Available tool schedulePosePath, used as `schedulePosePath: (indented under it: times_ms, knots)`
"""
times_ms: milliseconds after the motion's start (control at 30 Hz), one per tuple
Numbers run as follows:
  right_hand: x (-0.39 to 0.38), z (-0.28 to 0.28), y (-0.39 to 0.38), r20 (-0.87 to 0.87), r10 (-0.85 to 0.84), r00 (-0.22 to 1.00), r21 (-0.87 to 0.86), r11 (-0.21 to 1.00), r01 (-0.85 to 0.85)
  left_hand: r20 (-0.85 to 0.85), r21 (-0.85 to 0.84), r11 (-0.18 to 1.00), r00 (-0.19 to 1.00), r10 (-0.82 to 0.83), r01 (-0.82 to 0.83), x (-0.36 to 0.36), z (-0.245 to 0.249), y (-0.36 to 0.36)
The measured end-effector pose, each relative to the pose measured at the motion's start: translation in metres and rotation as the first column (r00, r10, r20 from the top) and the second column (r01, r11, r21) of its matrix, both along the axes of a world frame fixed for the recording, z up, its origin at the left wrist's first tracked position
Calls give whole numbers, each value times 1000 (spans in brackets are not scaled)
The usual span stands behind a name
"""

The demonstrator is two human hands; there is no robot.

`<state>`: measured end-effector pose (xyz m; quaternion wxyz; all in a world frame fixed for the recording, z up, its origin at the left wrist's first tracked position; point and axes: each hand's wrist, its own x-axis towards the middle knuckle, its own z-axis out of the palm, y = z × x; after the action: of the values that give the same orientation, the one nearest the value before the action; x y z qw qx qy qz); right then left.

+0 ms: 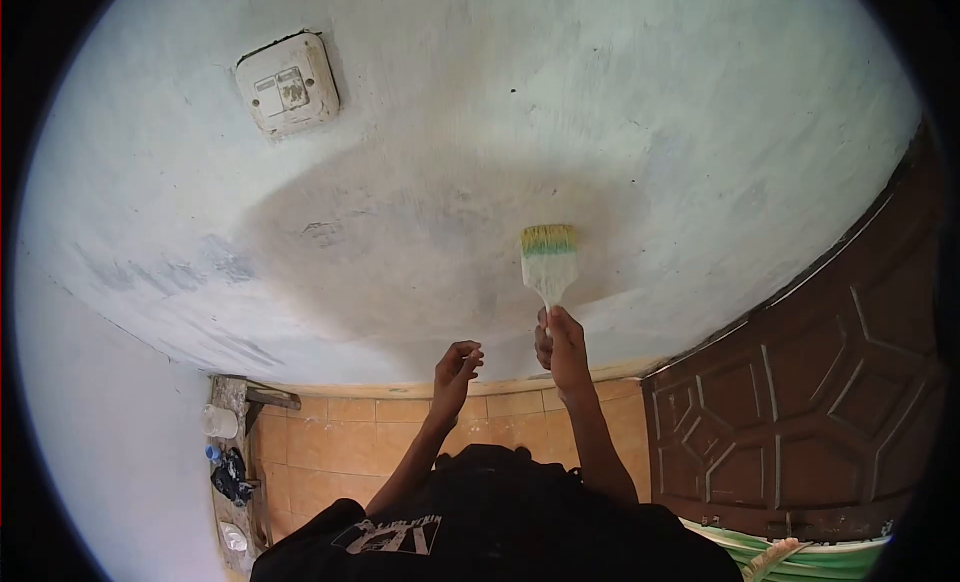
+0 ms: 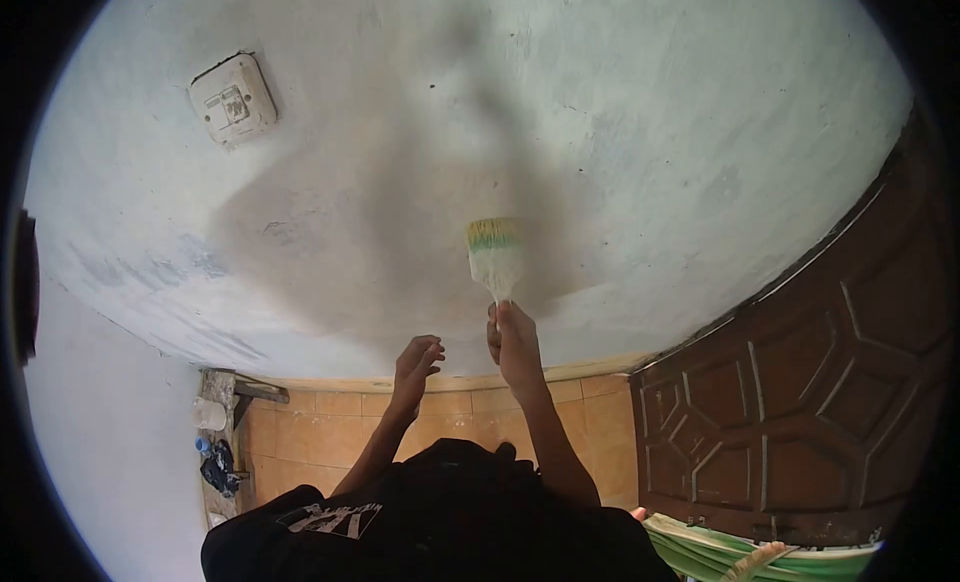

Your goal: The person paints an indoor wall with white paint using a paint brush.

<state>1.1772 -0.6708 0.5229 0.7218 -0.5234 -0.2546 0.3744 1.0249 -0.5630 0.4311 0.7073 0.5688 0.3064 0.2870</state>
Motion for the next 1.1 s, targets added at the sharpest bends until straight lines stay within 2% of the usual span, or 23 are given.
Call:
schedulePosePath:
  times_ms: [67, 167, 267, 367, 400, 567, 700, 800, 833, 933, 967, 1067, 1100]
  knots:
    - [8, -31, 12, 7, -2, 1000, -10, 1000, 2, 13, 11, 1000, 1000, -7, 7, 5, 2, 2]
    - [0, -100, 5, 35, 24, 999, -179, 984, -17, 28, 23, 1000, 1000, -13, 12, 6, 5, 5]
    - [-18, -153, -11, -232, 8, 973, -395, 913, -102, 21, 27, 1000, 1000, -14, 14, 0, 1, 4]
    - [-22, -187, -11, -346, -79, 935, -463, 881, -97, -14, 18, 1000, 1000, -24, 25, -10, -3, 2]
    - [-16, -194, -11, -330, -54, 943, -429, 898, -99, -27, 13, 999, 999, -29, 29, -13, -4, 1]
    - [-18, -96, -7, -221, 15, 975, -271, 960, -76, -53, -11, 1000, 998, -19, 19, -24, -16, -1]
    - [-22, -29, -4, -35, -73, 997, -98, 993, 69, -54, 1, 999, 998, -36, 36, -22, -15, 0]
    - [-6, -7, 5, -28, -85, 996, -58, 995, 83, -55, 7, 998, 997, -59, 60, -15, -11, 1]
    - [3, -28, 9, -33, -49, 998, -14, 999, 49, -54, 4, 998, 996, -69, 70, -13, -10, 0]
    - [4, -110, 13, 171, -126, 977, -124, 981, 148, -37, 10, 996, 996, -86, 86, -6, -5, 2]
    - [-1, -127, 7, 144, -125, 982, -205, 967, 153, -27, 16, 996, 996, -86, 87, -5, -4, 1]
    - [-11, -172, -17, -217, -98, 971, -448, 894, -10, -14, 14, 997, 997, -79, 79, -5, -6, -2]
    - [-12, -187, -22, -254, -117, 960, -462, 887, -14, -14, 13, 997, 997, -77, 78, -5, -7, -2]
